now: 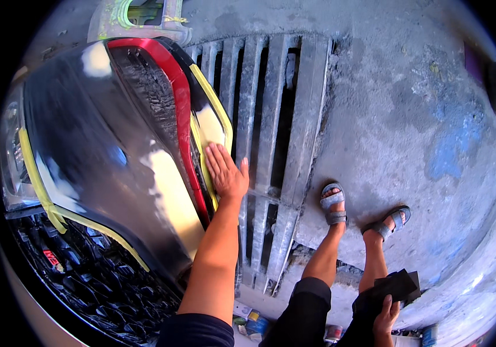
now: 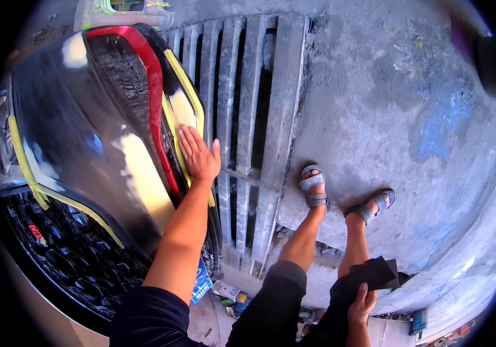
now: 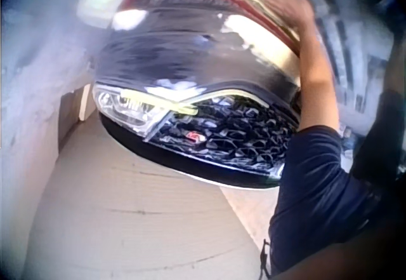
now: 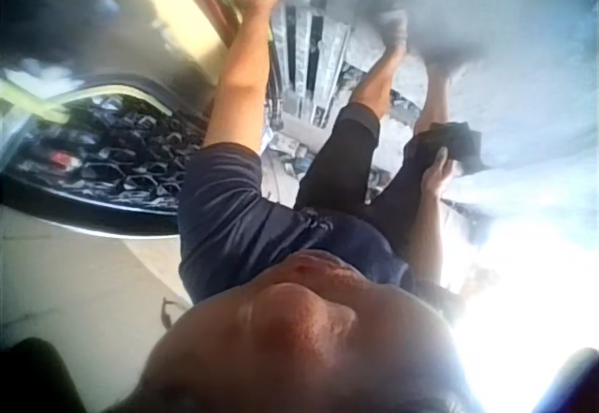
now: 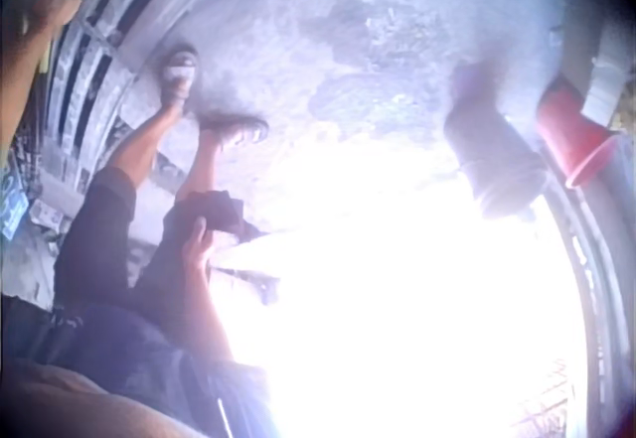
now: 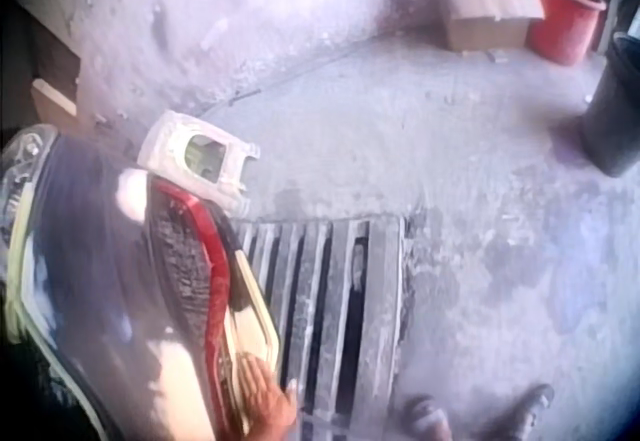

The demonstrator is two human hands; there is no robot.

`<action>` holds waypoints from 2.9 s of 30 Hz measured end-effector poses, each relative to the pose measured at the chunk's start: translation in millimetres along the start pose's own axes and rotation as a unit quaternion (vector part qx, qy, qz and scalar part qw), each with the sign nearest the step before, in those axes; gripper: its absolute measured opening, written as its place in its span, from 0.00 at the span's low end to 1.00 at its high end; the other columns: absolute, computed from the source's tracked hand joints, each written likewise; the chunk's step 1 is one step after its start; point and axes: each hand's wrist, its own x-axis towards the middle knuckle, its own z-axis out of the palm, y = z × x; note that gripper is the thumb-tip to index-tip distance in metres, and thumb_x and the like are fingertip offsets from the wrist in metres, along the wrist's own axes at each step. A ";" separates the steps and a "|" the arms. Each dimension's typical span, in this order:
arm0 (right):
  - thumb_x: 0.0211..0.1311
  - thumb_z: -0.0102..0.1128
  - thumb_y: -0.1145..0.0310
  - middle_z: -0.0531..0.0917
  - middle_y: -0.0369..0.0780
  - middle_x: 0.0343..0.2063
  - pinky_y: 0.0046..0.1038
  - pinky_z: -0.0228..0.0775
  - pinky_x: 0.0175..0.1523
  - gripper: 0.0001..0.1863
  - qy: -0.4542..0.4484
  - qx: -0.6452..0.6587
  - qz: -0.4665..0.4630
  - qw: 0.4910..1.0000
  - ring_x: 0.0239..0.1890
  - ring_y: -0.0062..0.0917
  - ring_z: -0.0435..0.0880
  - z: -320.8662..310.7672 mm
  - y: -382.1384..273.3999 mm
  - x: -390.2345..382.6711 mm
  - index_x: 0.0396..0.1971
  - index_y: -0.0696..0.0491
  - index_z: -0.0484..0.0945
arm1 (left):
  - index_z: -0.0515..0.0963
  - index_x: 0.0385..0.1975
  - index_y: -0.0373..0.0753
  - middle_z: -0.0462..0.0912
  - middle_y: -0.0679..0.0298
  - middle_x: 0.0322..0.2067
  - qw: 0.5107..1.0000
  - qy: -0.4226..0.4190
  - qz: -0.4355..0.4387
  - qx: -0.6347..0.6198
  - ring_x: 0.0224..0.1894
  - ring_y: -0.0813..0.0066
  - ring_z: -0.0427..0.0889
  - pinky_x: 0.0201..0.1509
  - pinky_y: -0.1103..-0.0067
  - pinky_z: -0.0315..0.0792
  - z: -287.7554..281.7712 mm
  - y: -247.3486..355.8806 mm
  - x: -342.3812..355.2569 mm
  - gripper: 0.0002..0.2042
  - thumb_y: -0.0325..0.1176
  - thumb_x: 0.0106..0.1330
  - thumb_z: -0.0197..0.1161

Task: The person sands the hood of a car using a sanding block and a cloth. They repeatedly rub the surface, focusing on the edges and the area around the license plate. The person also wipes the hood with a purple cloth.

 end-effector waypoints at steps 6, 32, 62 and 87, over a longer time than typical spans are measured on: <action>0.72 0.48 0.63 0.79 0.41 0.46 0.29 0.64 0.56 0.18 -0.022 -0.048 -0.007 0.999 0.49 0.27 0.75 -7.4 6.8 -0.4 0.52 0.60 0.74 | 0.47 0.67 0.22 0.41 0.38 0.71 0.998 -0.049 -0.036 -0.005 0.74 0.42 0.38 0.75 0.58 0.36 8.7 -3.8 -53.1 0.39 0.48 0.69 0.50; 0.72 0.51 0.62 0.80 0.39 0.41 0.26 0.67 0.50 0.16 -0.026 -0.050 -0.040 0.998 0.43 0.24 0.76 -17.2 28.1 4.3 0.47 0.60 0.75 | 0.54 0.69 0.40 0.80 0.52 0.20 0.916 -0.183 -0.237 -0.268 0.23 0.47 0.80 0.27 0.60 0.72 -15.5 32.2 -244.4 0.34 0.45 0.67 0.58; 0.72 0.50 0.59 0.79 0.41 0.41 0.28 0.67 0.50 0.18 -0.019 -0.099 -0.011 0.995 0.43 0.25 0.75 -10.9 9.9 0.5 0.47 0.60 0.76 | 0.22 0.69 0.34 0.82 0.40 0.35 0.923 -0.262 -0.258 -0.113 0.34 0.42 0.82 0.42 0.58 0.76 -28.5 31.6 -38.9 0.49 0.41 0.63 0.56; 0.72 0.49 0.62 0.77 0.43 0.44 0.29 0.65 0.53 0.17 -0.038 -0.044 -0.005 0.998 0.46 0.28 0.74 -15.4 17.8 4.8 0.50 0.61 0.74 | 0.43 0.70 0.27 0.53 0.42 0.69 0.471 -0.602 -0.342 -0.547 0.73 0.55 0.50 0.73 0.73 0.46 -105.3 113.4 -358.8 0.47 0.61 0.67 0.52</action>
